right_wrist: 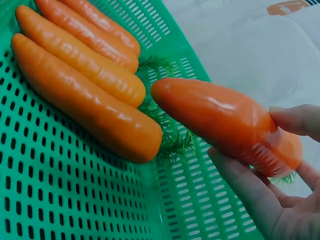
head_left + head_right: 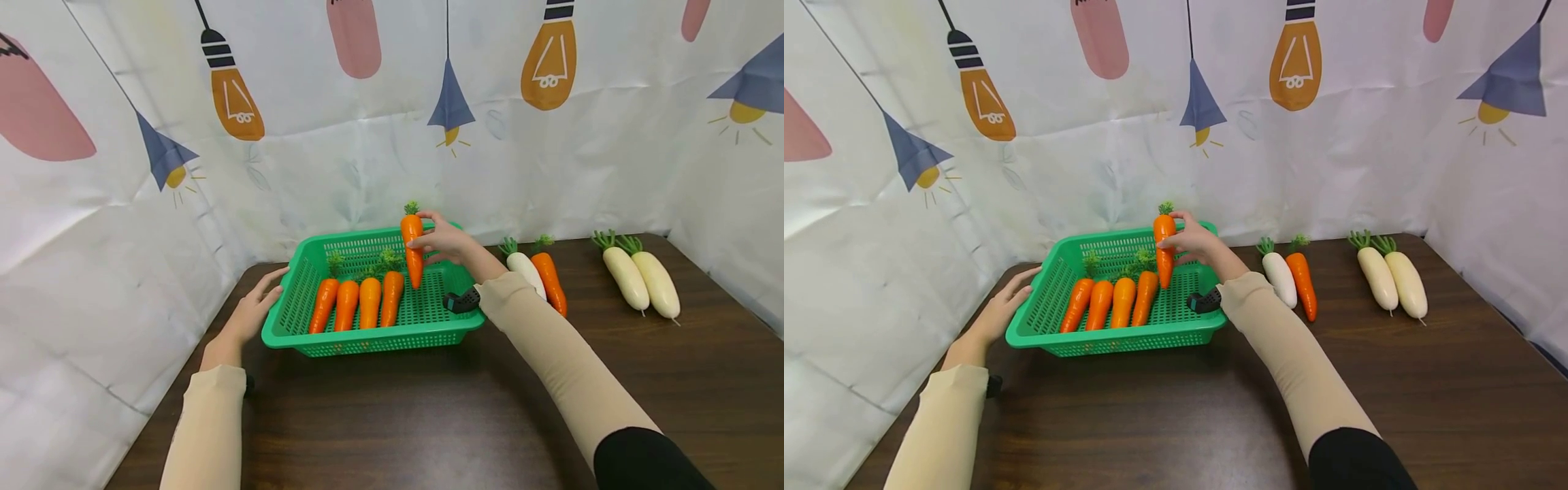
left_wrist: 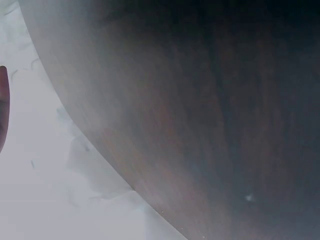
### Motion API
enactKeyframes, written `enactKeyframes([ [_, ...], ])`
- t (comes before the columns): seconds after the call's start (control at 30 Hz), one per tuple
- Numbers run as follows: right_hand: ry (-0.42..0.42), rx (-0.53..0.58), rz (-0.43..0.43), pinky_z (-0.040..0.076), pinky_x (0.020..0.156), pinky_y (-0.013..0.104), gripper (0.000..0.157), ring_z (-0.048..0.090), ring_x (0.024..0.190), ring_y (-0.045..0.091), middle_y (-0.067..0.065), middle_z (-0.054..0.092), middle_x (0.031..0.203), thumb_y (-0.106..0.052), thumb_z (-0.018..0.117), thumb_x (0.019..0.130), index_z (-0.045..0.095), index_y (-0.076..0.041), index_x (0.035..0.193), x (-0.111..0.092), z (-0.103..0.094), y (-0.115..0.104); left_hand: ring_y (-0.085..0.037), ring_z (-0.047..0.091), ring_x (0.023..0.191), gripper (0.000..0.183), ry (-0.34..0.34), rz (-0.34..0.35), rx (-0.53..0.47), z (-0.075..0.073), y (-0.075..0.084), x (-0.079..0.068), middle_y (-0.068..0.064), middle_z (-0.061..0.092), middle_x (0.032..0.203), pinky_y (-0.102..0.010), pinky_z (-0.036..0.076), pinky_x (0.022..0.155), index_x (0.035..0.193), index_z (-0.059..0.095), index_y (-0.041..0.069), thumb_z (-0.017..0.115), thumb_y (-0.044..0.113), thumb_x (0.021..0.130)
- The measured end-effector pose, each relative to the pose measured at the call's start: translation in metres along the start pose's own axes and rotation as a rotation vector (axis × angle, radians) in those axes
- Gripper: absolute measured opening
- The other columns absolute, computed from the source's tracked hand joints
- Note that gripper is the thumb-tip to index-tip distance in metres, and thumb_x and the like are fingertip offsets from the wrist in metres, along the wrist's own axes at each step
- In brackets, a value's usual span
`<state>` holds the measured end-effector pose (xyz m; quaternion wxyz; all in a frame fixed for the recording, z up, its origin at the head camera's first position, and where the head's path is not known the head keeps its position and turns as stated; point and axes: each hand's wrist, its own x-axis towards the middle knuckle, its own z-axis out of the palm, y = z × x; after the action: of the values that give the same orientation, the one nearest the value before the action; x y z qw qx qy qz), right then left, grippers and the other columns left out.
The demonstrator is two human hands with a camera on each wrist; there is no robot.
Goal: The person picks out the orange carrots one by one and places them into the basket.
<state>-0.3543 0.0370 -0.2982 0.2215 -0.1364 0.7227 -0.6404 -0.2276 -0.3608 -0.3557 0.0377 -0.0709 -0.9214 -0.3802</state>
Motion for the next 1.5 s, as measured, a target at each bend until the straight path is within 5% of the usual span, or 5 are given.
enactKeyframes([
  [0.3, -0.013, -0.055, 0.047, 0.053, 0.094, 0.055, 0.083, 0.062, 0.110, 0.042, 0.027, 0.040, 0.147, 0.000, 0.064, 0.099, 0.014, -0.021, 0.162, 0.004, 0.001, 0.001, -0.045, 0.065, 0.108, 0.058, 0.001, -0.006, 0.006, 0.000, 0.001, -0.001, -0.035, 0.057, 0.134, -0.043, 0.055, 0.077, 0.165, 0.024, 0.016, 0.036, 0.038, 0.113],
  [0.73, -0.113, -0.150, 0.053, 0.058, 0.084, 0.049, 0.084, 0.063, 0.107, 0.041, 0.029, 0.039, 0.144, 0.004, 0.063, 0.099, 0.020, -0.026, 0.163, 0.008, -0.002, 0.008, -0.048, 0.062, 0.113, 0.057, 0.002, -0.003, 0.005, 0.000, 0.002, 0.000, -0.035, 0.055, 0.137, -0.051, 0.055, 0.082, 0.165, 0.025, 0.017, 0.036, 0.038, 0.113],
  [1.2, -0.153, -0.232, 0.084, 0.059, 0.085, 0.049, 0.080, 0.065, 0.101, 0.040, 0.028, 0.044, 0.138, 0.007, 0.068, 0.095, 0.023, -0.019, 0.156, 0.011, 0.002, 0.011, -0.042, 0.067, 0.103, 0.057, 0.008, -0.005, -0.001, -0.002, 0.002, 0.000, -0.035, 0.059, 0.132, -0.041, 0.055, 0.075, 0.165, 0.025, 0.017, 0.036, 0.038, 0.113],
  [1.5, -0.290, -0.343, 0.110, 0.059, 0.083, 0.047, 0.079, 0.066, 0.097, 0.036, 0.027, 0.046, 0.135, 0.004, 0.072, 0.094, 0.025, -0.018, 0.154, 0.010, 0.003, 0.011, -0.038, 0.070, 0.096, 0.057, 0.005, -0.003, -0.005, -0.002, 0.002, 0.000, -0.034, 0.062, 0.127, -0.040, 0.056, 0.073, 0.164, 0.025, 0.017, 0.037, 0.038, 0.112],
])
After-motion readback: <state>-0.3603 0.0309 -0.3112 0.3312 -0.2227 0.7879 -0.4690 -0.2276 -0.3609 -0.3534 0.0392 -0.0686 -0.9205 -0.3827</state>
